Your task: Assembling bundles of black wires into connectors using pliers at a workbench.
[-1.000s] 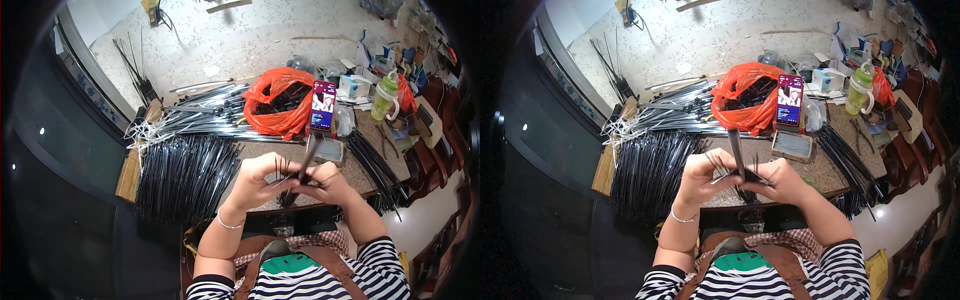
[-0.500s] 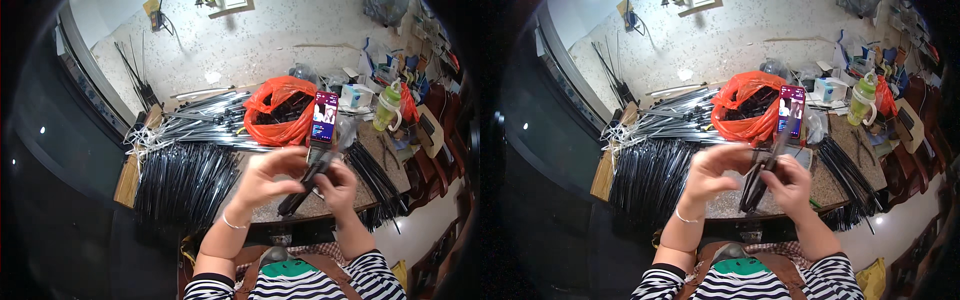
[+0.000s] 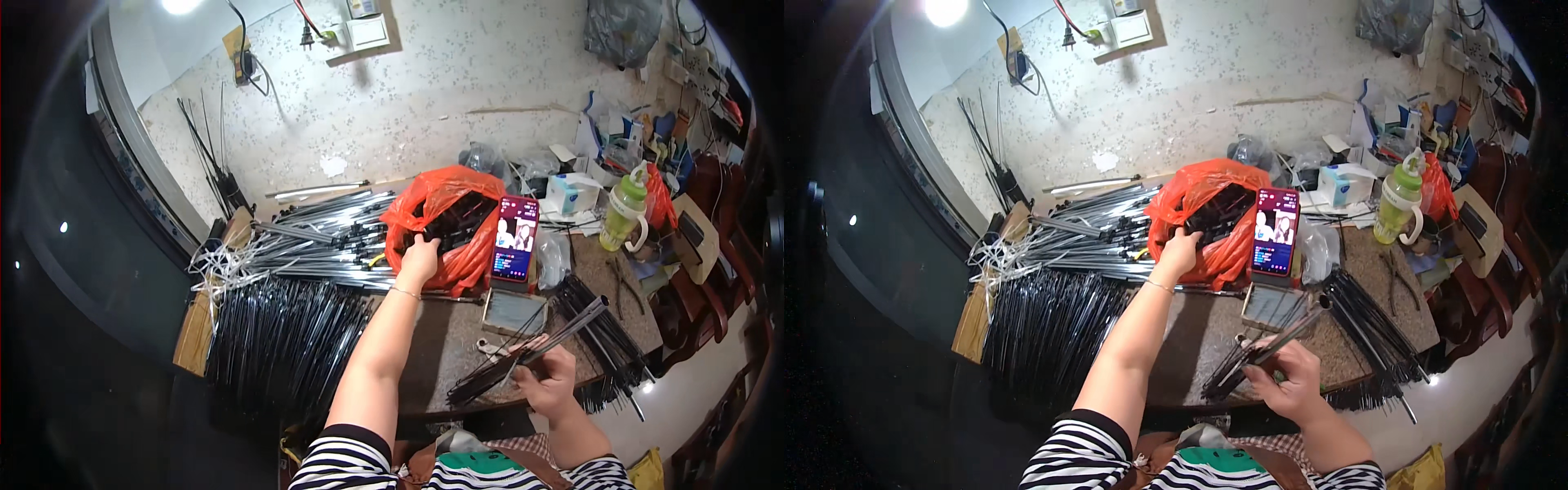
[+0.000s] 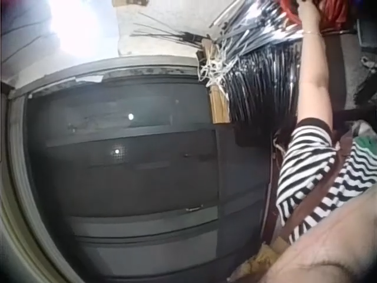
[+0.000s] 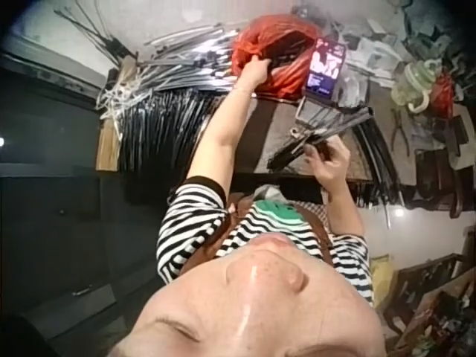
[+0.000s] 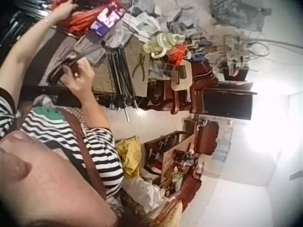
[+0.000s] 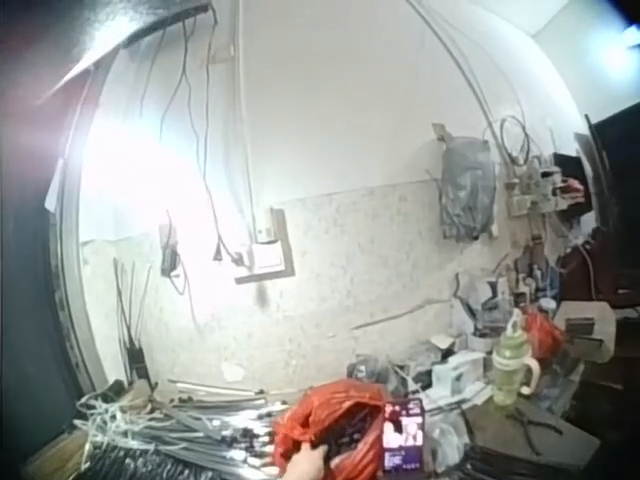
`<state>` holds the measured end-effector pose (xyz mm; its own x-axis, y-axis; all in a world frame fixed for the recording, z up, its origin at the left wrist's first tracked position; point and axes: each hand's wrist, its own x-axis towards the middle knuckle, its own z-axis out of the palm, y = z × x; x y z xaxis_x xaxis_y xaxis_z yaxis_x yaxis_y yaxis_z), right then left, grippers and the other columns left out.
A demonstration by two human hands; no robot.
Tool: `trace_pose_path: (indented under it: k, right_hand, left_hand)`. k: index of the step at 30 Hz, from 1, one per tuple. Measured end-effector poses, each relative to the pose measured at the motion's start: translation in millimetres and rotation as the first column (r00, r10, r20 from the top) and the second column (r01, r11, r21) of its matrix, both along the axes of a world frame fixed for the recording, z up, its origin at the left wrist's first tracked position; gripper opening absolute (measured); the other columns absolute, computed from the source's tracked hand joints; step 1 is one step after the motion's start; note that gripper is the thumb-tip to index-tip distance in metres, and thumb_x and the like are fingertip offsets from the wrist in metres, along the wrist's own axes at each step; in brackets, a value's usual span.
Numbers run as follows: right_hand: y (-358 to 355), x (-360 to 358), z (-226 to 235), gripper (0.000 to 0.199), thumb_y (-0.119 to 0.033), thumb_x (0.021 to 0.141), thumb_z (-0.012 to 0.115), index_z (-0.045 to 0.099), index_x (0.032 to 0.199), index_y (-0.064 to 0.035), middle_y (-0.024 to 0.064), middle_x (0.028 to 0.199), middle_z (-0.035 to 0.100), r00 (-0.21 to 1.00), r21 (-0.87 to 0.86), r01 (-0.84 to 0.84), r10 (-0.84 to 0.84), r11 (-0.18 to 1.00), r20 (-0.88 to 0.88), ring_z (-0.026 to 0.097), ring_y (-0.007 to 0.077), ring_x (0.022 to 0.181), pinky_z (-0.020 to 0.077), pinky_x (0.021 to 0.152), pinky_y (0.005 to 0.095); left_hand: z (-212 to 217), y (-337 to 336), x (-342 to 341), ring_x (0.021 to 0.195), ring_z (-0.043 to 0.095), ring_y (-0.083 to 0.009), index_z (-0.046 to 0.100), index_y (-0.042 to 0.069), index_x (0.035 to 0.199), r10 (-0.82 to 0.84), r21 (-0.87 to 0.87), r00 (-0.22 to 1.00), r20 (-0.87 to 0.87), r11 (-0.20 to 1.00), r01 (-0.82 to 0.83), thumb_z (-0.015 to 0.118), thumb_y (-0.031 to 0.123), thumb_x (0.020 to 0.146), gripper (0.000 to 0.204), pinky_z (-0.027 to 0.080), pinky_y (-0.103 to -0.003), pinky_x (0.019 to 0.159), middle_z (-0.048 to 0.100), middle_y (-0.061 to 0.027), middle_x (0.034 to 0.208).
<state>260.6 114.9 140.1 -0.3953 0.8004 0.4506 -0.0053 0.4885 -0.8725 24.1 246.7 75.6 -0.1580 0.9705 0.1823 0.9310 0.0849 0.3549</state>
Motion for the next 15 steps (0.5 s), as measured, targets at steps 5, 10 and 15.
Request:
trace_pose_path:
  k: [5,10,15]
  right_hand:
    - [14.4,1.7,-16.3,0.017,-0.004,0.062,0.059,0.053,0.077,0.0008,0.0035,0.065,0.047,0.987,-0.244,0.013,-0.052,0.97,-0.153,0.044,0.0056,0.048,0.0344,0.042,0.0179]
    - [23.1,-2.1,-19.9,0.022,-0.006,0.057,0.062,0.046,0.071,-0.0009,0.0123,0.071,0.055,0.992,0.035,0.0,0.005,0.999,-0.123,0.055,0.0204,0.061,0.0429,0.051,0.0257]
    - [39.2,-18.4,-24.4,0.016,-0.011,0.06,0.061,0.051,0.065,-0.0006,0.0108,0.068,0.055,0.998,-0.016,-0.009,0.008,1.0,-0.063,0.054,0.02,0.061,0.0422,0.053,0.0267]
  left_hand:
    - [12.1,12.0,-16.1,0.077,0.05,-0.0344,0.047,0.01,0.097,-0.163,-0.038,0.983,-0.083,0.986,0.161,0.042,0.001,0.063,0.036,0.042,-0.039,0.067,0.045,-0.0186,0.093]
    - [31.6,69.0,-41.8,0.054,0.053,-0.027,0.051,0.009,0.088,0.023,0.369,0.954,-0.299,0.925,0.093,0.044,0.004,0.061,0.028,0.042,-0.037,0.048,0.052,-0.0134,0.055]
    - [25.3,126.1,-69.8,0.063,0.055,-0.0266,0.054,0.004,0.081,0.158,0.626,0.94,-0.303,0.777,0.071,0.047,0.006,0.061,0.021,0.043,-0.037,0.053,0.055,-0.0175,0.073]
